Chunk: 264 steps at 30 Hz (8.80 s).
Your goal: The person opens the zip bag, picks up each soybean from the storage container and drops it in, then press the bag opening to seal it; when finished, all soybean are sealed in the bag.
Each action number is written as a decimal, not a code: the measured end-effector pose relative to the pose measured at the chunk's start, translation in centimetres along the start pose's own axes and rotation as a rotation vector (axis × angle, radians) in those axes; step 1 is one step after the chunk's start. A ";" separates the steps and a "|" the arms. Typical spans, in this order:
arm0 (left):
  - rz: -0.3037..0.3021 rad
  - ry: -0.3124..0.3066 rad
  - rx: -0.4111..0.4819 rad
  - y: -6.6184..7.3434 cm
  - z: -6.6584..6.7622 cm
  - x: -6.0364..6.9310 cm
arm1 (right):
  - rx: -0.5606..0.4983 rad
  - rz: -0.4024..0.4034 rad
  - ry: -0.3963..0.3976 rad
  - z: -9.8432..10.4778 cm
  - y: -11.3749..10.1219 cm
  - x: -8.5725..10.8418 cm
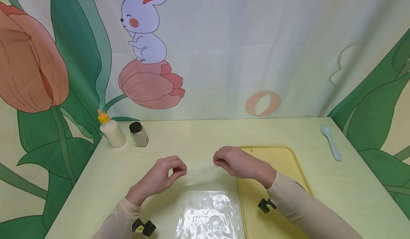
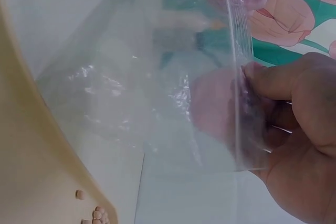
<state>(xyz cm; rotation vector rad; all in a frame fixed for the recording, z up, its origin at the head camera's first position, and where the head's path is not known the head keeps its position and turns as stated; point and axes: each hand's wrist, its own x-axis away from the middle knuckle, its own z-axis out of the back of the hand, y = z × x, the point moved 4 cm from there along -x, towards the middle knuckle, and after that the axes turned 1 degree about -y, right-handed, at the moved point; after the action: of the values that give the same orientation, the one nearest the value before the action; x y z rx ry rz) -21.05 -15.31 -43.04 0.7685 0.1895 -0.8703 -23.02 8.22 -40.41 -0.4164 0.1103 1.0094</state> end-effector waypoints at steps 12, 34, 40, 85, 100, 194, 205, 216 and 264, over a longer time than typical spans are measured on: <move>0.040 -0.035 -0.053 0.4 0.5 -0.6 | -0.068 -0.023 -0.004 0.1 0.2 -0.1; -0.096 -0.024 -0.072 2.5 -0.6 -3.2 | -0.080 -0.036 -0.016 -0.2 0.3 -0.5; -0.123 -0.038 -0.070 3.2 -1.2 -4.3 | -0.073 -0.025 -0.008 -0.5 0.4 -0.6; -0.135 -0.068 -0.352 4.2 -3.2 -5.1 | -0.131 0.015 -0.016 -1.0 0.4 -0.8; -0.325 -0.054 -0.476 5.0 -3.9 -4.8 | -0.060 -0.094 -0.009 -0.5 1.1 -0.9; -0.202 0.232 -0.214 6.3 -3.0 -3.5 | -0.051 -0.156 -0.023 1.1 2.8 -1.1; -0.037 0.212 -0.106 4.1 -3.2 -3.5 | -0.053 -0.143 -0.023 1.0 2.9 -1.0; 0.064 0.139 0.032 2.6 -4.0 -3.4 | -0.082 -0.156 -0.026 1.0 3.0 -0.8; 0.131 0.147 0.037 1.4 -4.6 -2.8 | -0.159 -0.272 0.081 1.3 5.1 0.3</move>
<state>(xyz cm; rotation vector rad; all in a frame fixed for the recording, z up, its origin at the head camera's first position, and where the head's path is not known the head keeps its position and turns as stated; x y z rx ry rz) -21.12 -9.90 -44.37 0.8707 0.2510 -0.6956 -27.26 11.30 -40.77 -0.6011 0.0444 0.7358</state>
